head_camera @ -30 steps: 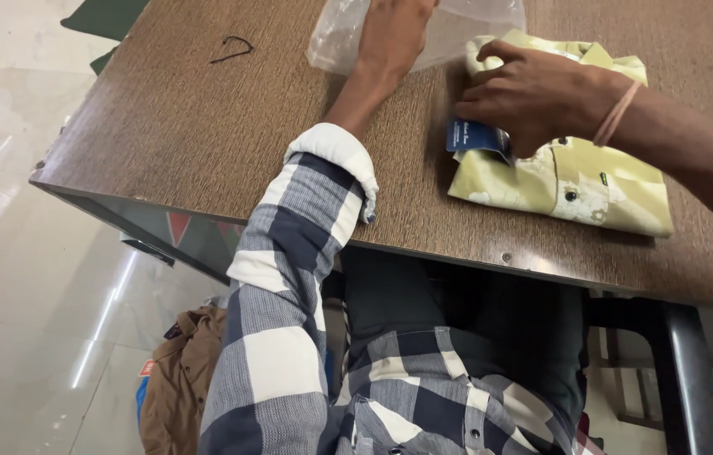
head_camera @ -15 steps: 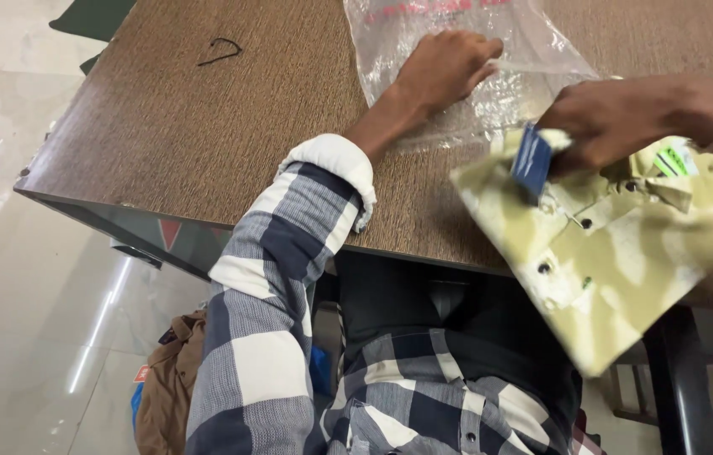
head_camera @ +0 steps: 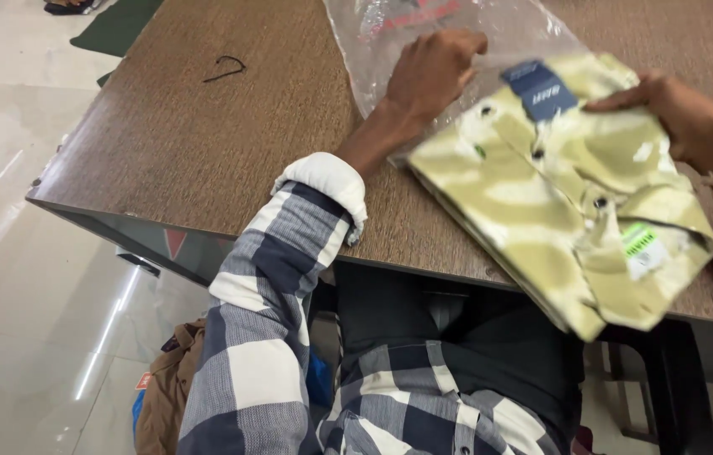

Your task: The person picks up a folded shirt from a table, places it inside a clear plastic bag, seals the bag, and then smooths it down.

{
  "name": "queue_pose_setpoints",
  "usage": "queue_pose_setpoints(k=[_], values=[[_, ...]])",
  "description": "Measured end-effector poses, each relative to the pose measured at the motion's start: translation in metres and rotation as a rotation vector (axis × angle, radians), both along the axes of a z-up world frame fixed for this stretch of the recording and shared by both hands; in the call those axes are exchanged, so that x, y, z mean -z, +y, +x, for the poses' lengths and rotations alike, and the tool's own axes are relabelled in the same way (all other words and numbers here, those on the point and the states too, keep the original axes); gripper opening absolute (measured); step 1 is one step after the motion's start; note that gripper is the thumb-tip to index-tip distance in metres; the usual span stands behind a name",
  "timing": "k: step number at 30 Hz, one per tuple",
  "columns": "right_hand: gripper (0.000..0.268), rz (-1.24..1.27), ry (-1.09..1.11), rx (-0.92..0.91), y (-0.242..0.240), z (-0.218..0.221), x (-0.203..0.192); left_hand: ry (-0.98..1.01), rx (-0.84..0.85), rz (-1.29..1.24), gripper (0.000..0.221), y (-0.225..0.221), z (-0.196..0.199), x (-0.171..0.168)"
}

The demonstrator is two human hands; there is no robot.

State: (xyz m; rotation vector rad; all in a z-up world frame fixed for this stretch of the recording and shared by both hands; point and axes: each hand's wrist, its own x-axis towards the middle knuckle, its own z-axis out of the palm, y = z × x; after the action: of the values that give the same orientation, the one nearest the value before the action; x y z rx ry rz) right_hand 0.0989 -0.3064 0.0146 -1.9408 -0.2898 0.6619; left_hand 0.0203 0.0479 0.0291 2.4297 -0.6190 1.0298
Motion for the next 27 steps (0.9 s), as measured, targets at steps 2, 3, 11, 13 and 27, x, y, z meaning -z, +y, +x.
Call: queue_pose_setpoints(k=[2,3,11,13,27], values=[[0.041,0.118,-0.018,0.003,0.016,-0.031,-0.027,-0.067,-0.03,0.044,0.009,0.0,-0.005,-0.003],[0.036,0.226,0.037,0.1,0.024,-0.044,-0.038,-0.034,-0.017,0.009,0.007,0.0,-0.011,-0.01],[0.031,0.483,0.042,0.151,0.054,-0.083,-0.047,-0.07,0.037,-0.048,0.013,-0.016,-0.021,-0.009],[0.032,0.391,-0.016,0.245,0.063,-0.096,-0.048,-0.131,0.1,-0.021,0.013,-0.021,-0.025,-0.01],[0.072,0.195,-0.046,-0.091,0.057,-0.092,-0.053,-0.249,0.06,0.049,0.025,-0.022,-0.025,-0.007]])
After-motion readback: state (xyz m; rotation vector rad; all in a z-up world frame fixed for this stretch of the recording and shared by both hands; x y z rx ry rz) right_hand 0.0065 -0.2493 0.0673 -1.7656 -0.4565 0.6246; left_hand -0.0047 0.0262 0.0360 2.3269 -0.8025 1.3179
